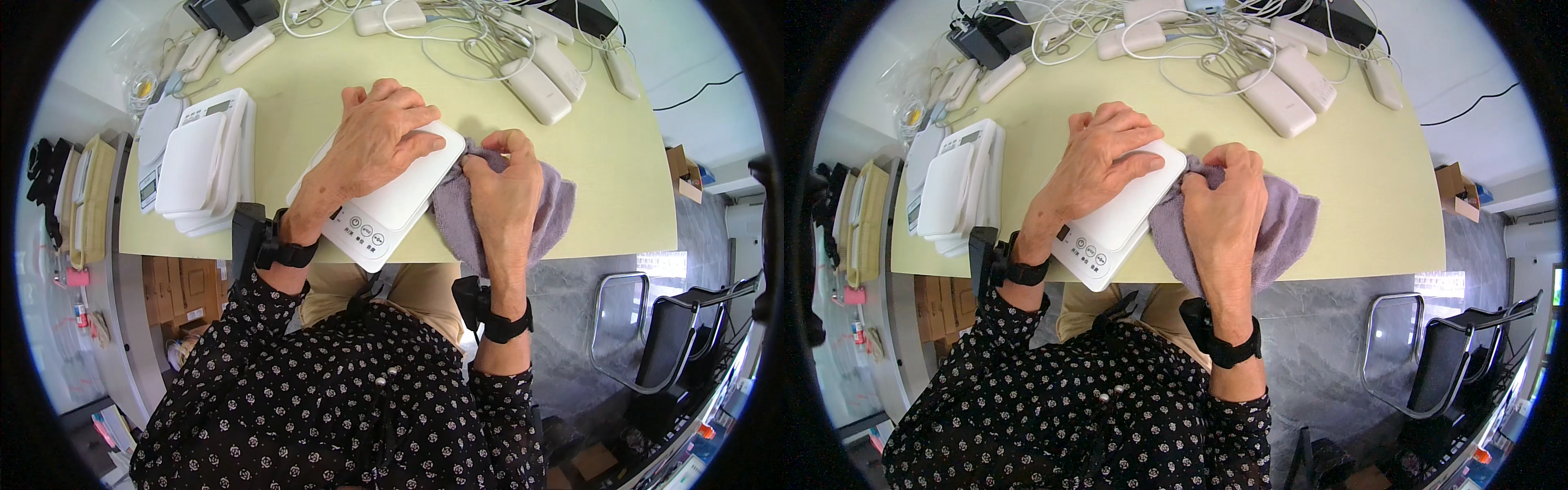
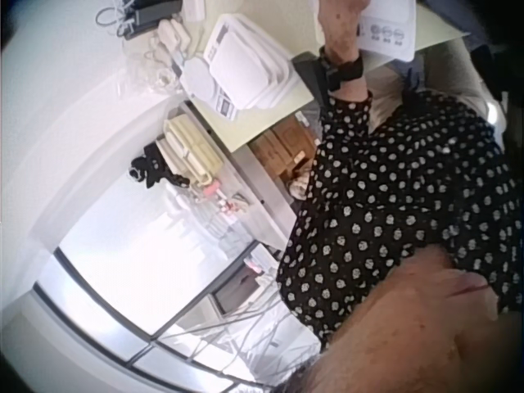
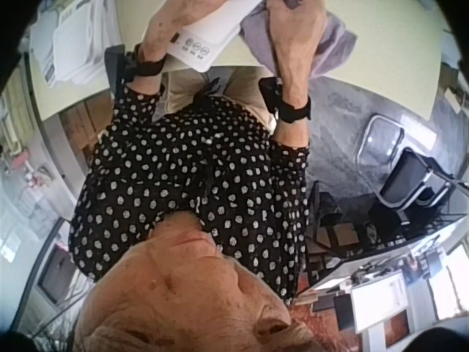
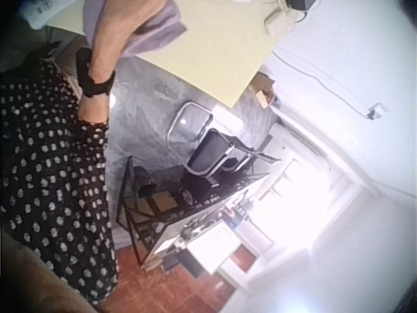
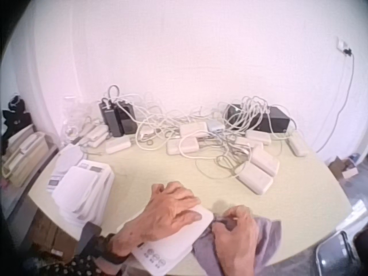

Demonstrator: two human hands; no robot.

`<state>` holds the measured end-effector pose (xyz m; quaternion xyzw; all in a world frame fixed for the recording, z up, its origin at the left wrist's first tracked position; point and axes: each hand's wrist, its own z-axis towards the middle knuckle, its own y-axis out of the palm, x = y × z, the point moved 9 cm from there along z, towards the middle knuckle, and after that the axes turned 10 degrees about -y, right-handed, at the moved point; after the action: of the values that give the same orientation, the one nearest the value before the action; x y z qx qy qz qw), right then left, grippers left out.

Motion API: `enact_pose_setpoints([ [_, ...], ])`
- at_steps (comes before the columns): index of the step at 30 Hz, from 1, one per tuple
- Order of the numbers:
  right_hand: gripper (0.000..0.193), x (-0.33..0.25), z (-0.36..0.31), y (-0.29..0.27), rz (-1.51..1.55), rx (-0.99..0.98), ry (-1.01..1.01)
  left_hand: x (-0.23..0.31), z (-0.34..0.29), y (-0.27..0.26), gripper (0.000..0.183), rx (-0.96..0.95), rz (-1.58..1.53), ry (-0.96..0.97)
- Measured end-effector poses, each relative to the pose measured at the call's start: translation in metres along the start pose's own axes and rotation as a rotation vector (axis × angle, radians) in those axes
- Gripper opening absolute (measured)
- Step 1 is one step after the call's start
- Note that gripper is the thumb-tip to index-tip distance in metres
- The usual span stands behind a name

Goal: The person wipes a white digital scale with a purple cloth, cleaning the top surface, sides, and control panel. The person holds the scale with one hand while wiping with the other, rotating the scale to access different areas.

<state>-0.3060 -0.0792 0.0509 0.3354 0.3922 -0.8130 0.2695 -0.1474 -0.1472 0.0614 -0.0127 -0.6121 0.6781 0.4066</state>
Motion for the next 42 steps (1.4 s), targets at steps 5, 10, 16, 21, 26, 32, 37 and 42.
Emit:
enact_pose_setpoints([
  [5,0.008,-0.009,-0.006,0.0,-0.029,-0.033,-0.091,-0.002,0.001,0.0,0.037,-0.006,-0.005,-0.01],
  [10,0.016,-0.009,-0.015,-0.005,0.149,-0.089,-0.068,-0.003,0.002,0.0,0.036,0.008,-0.011,-0.013],
  [16,0.022,-0.002,-0.025,-0.001,0.193,-0.033,0.051,-0.004,0.001,0.001,0.036,-0.013,-0.018,-0.024],
  [21,0.021,-0.005,-0.017,0.0,0.119,0.011,0.015,-0.004,0.002,0.002,0.035,-0.019,-0.01,-0.008],
  [26,0.013,-0.002,-0.001,0.0,0.039,0.02,-0.026,-0.005,0.002,0.003,0.036,-0.018,-0.009,-0.01],
  [32,0.005,-0.018,-0.022,-0.001,0.021,0.011,-0.08,-0.006,0.004,0.001,0.036,0.002,-0.007,-0.024],
  [37,0.007,-0.026,-0.037,0.001,0.107,0.013,-0.125,-0.006,0.003,0.003,0.036,-0.003,-0.008,-0.017],
  [42,0.004,-0.01,-0.012,0.003,0.062,0.025,-0.123,-0.007,0.003,0.003,0.036,-0.038,-0.012,-0.019],
])
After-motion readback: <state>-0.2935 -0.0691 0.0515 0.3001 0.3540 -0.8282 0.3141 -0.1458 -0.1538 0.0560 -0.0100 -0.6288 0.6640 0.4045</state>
